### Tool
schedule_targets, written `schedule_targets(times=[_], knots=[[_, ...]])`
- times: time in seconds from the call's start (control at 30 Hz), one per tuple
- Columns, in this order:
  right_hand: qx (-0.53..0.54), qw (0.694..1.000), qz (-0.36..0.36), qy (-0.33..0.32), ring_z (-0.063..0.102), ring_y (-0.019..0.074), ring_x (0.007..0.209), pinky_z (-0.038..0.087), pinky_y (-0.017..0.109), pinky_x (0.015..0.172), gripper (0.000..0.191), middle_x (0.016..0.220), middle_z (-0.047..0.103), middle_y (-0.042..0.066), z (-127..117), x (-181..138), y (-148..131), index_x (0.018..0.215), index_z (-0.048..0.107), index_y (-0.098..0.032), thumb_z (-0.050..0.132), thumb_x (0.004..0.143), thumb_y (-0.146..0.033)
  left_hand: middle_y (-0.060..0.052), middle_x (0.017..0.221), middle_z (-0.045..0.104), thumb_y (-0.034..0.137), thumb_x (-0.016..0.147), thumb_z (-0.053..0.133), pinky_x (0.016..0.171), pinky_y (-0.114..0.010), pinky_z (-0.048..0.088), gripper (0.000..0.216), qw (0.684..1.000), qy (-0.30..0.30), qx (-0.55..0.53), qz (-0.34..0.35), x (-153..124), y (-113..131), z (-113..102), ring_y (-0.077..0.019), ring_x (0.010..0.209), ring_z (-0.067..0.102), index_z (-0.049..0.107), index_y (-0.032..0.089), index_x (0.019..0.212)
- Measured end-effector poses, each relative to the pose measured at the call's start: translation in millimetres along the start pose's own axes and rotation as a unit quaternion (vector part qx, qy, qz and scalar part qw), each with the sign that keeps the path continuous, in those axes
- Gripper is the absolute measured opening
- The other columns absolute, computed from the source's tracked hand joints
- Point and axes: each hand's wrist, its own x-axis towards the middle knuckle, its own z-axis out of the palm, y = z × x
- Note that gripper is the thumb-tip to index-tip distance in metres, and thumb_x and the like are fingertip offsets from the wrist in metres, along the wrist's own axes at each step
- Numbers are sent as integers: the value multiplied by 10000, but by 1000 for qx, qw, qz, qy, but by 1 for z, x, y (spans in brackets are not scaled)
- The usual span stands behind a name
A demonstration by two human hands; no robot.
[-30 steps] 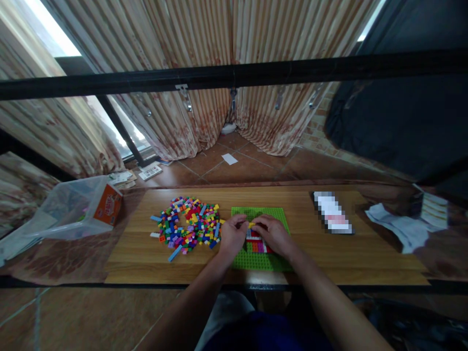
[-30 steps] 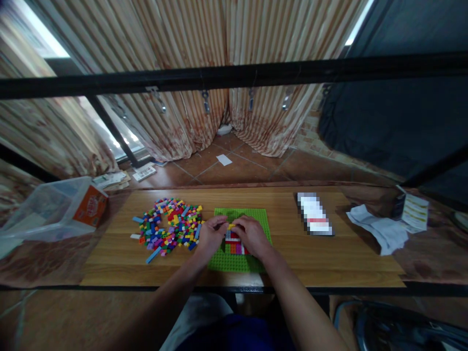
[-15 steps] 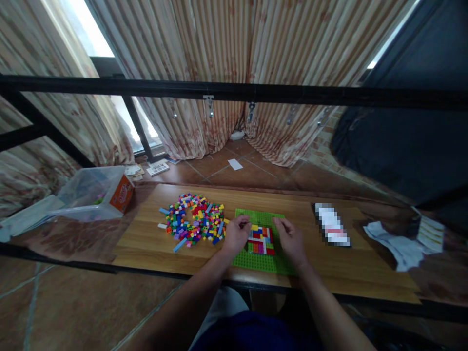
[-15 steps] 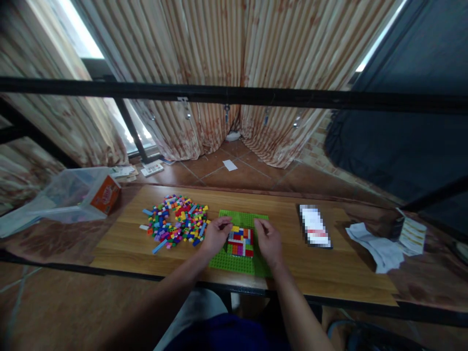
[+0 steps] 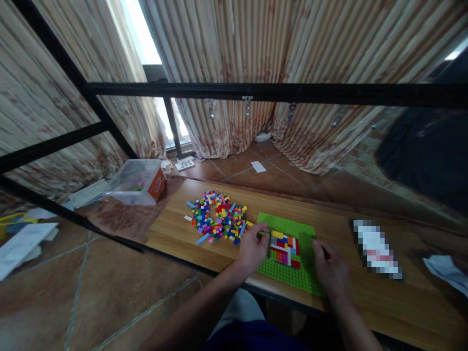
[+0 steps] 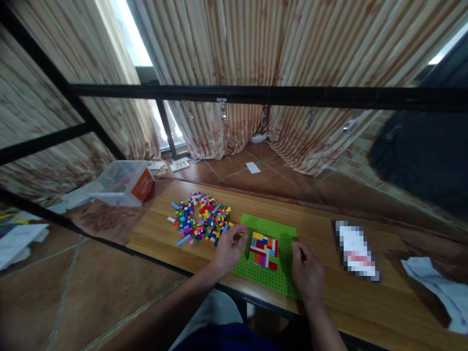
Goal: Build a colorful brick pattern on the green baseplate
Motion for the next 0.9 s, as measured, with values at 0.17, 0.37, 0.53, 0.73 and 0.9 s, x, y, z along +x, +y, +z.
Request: schedule_targets(times=[0.17, 0.37, 0.53, 0.73, 0.9], knots=[[-28, 1000, -5, -4, 653, 291, 913, 488, 400, 828, 518, 995, 709, 148, 0, 0, 10, 922, 695, -154, 435, 840, -594, -42, 901, 700, 189, 844, 534, 647, -224, 488, 227, 996, 73, 58, 5, -2, -1, -59, -127, 707, 614, 665, 185, 1030], [-44, 999, -14, -2, 654, 289, 897, 498, 411, 814, 485, 994, 706, 129, 1, -1, 13, 920, 683, -170, 437, 826, -578, -71, 963, 702, 226, 833, 548, 736, -272, 478, 278, 937, 237, 241, -85, 27, -10, -153, -170, 798, 638, 647, 157, 1083], [-54, 998, -23, 4, 653, 294, 902, 498, 417, 810, 485, 998, 704, 133, 0, 0, 9, 908, 680, -170, 424, 822, -573, -64, 942, 709, 288, 837, 550, 735, -275, 444, 276, 884, 167, 409, -151, 46, -11, -188, -190, 826, 648, 658, 178, 1066], [-59, 998, -16, 0, 653, 296, 887, 500, 428, 802, 493, 989, 703, 132, 2, -1, 11, 925, 686, -173, 435, 820, -585, -53, 810, 706, 318, 788, 608, 693, -270, 427, 186, 883, 105, 433, -151, 54, -17, -181, -210, 803, 648, 692, 195, 900], [-57, 998, -17, 1, 649, 301, 906, 494, 438, 827, 496, 990, 702, 130, 2, -2, 13, 925, 684, -176, 436, 822, -593, -57, 931, 728, 301, 780, 620, 713, -269, 441, 235, 893, 84, 422, -133, 53, -20, -173, -213, 854, 653, 695, 219, 987]])
